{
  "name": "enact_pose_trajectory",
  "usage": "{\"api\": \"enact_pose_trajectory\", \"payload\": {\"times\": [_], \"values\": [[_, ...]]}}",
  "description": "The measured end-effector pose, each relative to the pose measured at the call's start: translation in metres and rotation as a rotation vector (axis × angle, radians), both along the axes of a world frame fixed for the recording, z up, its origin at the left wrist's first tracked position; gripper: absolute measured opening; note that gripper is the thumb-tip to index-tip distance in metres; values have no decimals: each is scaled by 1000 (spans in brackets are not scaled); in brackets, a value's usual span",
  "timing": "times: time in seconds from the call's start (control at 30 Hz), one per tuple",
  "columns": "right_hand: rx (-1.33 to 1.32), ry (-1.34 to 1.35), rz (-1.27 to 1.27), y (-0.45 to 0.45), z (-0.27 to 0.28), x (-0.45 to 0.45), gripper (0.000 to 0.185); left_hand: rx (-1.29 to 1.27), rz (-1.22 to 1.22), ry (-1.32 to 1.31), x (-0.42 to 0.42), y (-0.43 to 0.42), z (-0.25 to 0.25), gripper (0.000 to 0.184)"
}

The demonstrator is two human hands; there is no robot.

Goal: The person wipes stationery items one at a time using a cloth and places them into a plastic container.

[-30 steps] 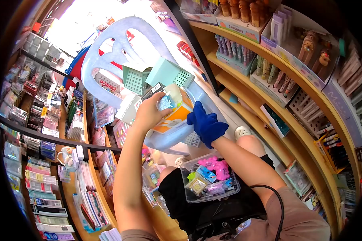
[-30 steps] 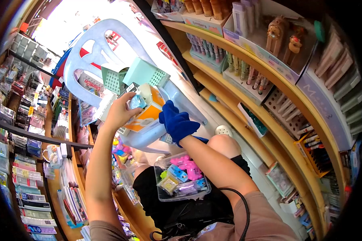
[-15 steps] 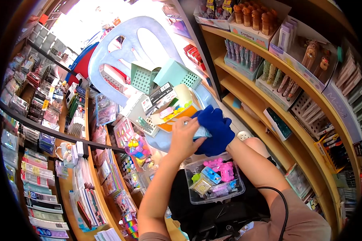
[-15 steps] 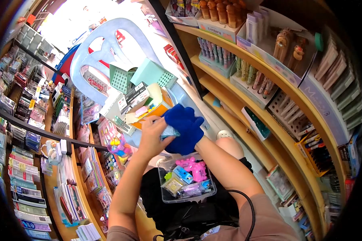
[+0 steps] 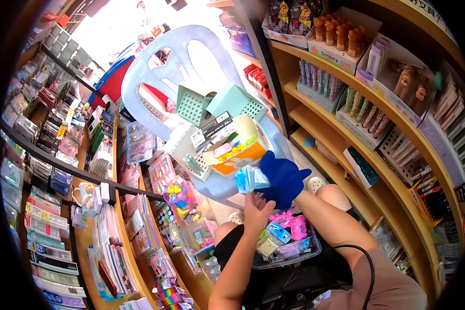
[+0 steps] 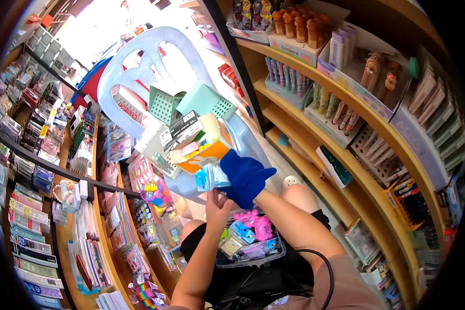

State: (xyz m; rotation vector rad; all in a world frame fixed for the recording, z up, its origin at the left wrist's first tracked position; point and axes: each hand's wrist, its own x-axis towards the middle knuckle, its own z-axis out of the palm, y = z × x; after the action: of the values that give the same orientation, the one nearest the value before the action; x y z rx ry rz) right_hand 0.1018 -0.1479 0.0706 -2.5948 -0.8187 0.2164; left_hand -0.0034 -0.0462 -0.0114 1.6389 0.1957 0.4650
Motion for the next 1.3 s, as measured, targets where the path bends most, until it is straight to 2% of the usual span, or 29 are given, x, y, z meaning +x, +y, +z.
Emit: {"api": "enact_pose_trajectory", "payload": {"times": [0.07, 0.1, 0.13, 0.2, 0.3, 0.4, 0.47, 0.5, 0.6, 0.67, 0.8, 0.87, 0.93, 0.97, 1.03, 1.07, 1.1, 1.13, 1.17, 1.2, 1.23, 1.27, 1.3], "values": [[-33, 4, 21, 5, -6, -8, 52, 25, 65, 179, -1, 1, 6, 32], [106, -26, 65, 8, -27, -7, 55, 38, 95, 265, 2, 1, 12, 21], [238, -56, 118, 11, -48, -7, 59, -99, 200, 262, 6, -4, 13, 29], [459, -221, 162, 15, -78, -10, 69, -231, 188, 205, 6, 2, 3, 31], [459, -227, 127, 16, -87, -15, 68, -317, 164, 185, 3, 4, -1, 35], [290, -150, 142, 17, -79, -11, 66, -390, 157, 175, 2, 4, -1, 36], [212, -198, 72, 13, -62, -20, 50, -469, 162, 145, 4, 3, 2, 38], [173, -223, 36, 11, -54, -23, 42, -463, 175, 128, 5, 3, 0, 38], [314, -293, -71, 22, -78, -25, 40, -429, 199, 123, 7, 6, -10, 40], [231, -310, -82, 19, -78, -26, 38, -385, 197, 182, 3, 10, -12, 41], [-30, -273, -161, 17, -54, -30, 28, -115, 291, 246, 3, 7, -11, 46], [181, -326, -171, 23, -73, -17, 24, -34, 329, 203, 4, 3, -5, 49], [452, -322, -119, 18, -87, -13, 26, -137, 356, 99, 9, 1, 5, 52], [616, -285, -64, 12, -68, -17, 31, -192, 372, 61, 9, 0, 9, 54], [264, 14, -50, 6, -10, -35, 35, -235, 142, 86, 7, 12, -7, 58], [68, 139, -20, 4, 18, -45, 38, -303, 236, 94, 10, 9, -19, 58], [172, 183, 155, -1, 23, -47, 40, -365, 326, 87, 17, 2, -12, 58], [599, -25, 185, 18, -9, -44, 42, -693, 152, 51, 14, -1, 2, 60], [793, -81, 204, 28, -32, -45, 45, -698, 110, 21, 18, -1, 17, 61], [972, -149, 237, 32, -26, -47, 49, -706, 72, 4, 16, -1, 26, 61], [695, 26, 183, 26, -22, -47, 49, -720, 40, -2, 13, -2, 29, 61], [411, 207, 127, 6, 35, -53, 50, -715, -1, 23, 13, -1, 24, 65], [453, 195, 105, 7, 21, -53, 50, -712, -39, 50, 15, 4, 10, 69]]}}
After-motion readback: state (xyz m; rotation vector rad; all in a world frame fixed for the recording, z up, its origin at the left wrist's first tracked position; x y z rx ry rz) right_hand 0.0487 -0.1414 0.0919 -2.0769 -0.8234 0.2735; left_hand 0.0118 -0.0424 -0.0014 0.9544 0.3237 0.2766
